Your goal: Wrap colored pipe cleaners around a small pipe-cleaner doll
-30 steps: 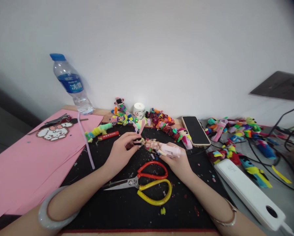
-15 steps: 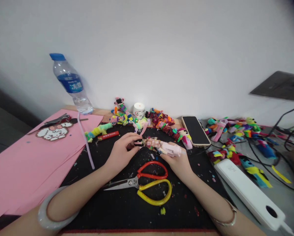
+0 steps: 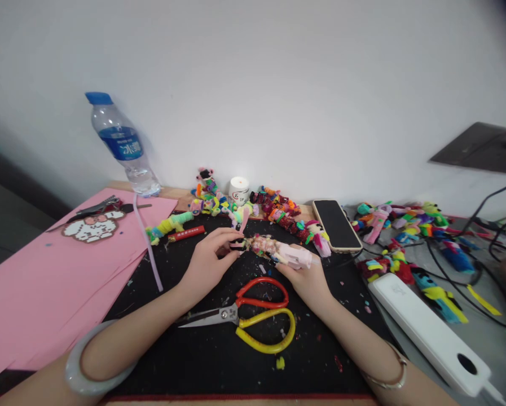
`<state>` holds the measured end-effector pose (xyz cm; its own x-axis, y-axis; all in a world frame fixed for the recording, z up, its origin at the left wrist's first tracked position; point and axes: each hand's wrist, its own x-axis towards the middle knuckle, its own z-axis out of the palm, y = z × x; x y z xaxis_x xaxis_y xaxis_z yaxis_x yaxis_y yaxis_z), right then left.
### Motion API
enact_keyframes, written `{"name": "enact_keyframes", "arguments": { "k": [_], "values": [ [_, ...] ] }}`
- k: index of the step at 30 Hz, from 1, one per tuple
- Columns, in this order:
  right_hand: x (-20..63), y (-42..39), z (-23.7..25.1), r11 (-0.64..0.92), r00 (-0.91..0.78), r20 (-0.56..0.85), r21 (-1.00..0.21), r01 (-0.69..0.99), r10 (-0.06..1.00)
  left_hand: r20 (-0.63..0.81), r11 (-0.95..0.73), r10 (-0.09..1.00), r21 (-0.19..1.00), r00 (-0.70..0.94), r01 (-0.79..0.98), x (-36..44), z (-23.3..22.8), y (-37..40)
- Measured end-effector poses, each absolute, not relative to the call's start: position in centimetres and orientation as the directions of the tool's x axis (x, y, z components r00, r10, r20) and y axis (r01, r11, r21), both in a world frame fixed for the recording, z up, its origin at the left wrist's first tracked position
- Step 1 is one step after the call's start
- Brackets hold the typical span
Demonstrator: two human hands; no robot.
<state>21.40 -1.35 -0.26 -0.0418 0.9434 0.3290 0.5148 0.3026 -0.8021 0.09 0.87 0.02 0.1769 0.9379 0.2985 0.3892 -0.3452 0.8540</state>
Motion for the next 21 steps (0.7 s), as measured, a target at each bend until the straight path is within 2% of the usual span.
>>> {"name": "enact_keyframes", "arguments": {
  "k": [21],
  "values": [
    [21.3, -1.12, -0.01, 0.338, -0.125, 0.32, -0.79, 0.511, 0.939, 0.265, -0.295, 0.955, 0.866, 0.131, 0.403, 0.02, -0.04, 1.07]
  ]
}}
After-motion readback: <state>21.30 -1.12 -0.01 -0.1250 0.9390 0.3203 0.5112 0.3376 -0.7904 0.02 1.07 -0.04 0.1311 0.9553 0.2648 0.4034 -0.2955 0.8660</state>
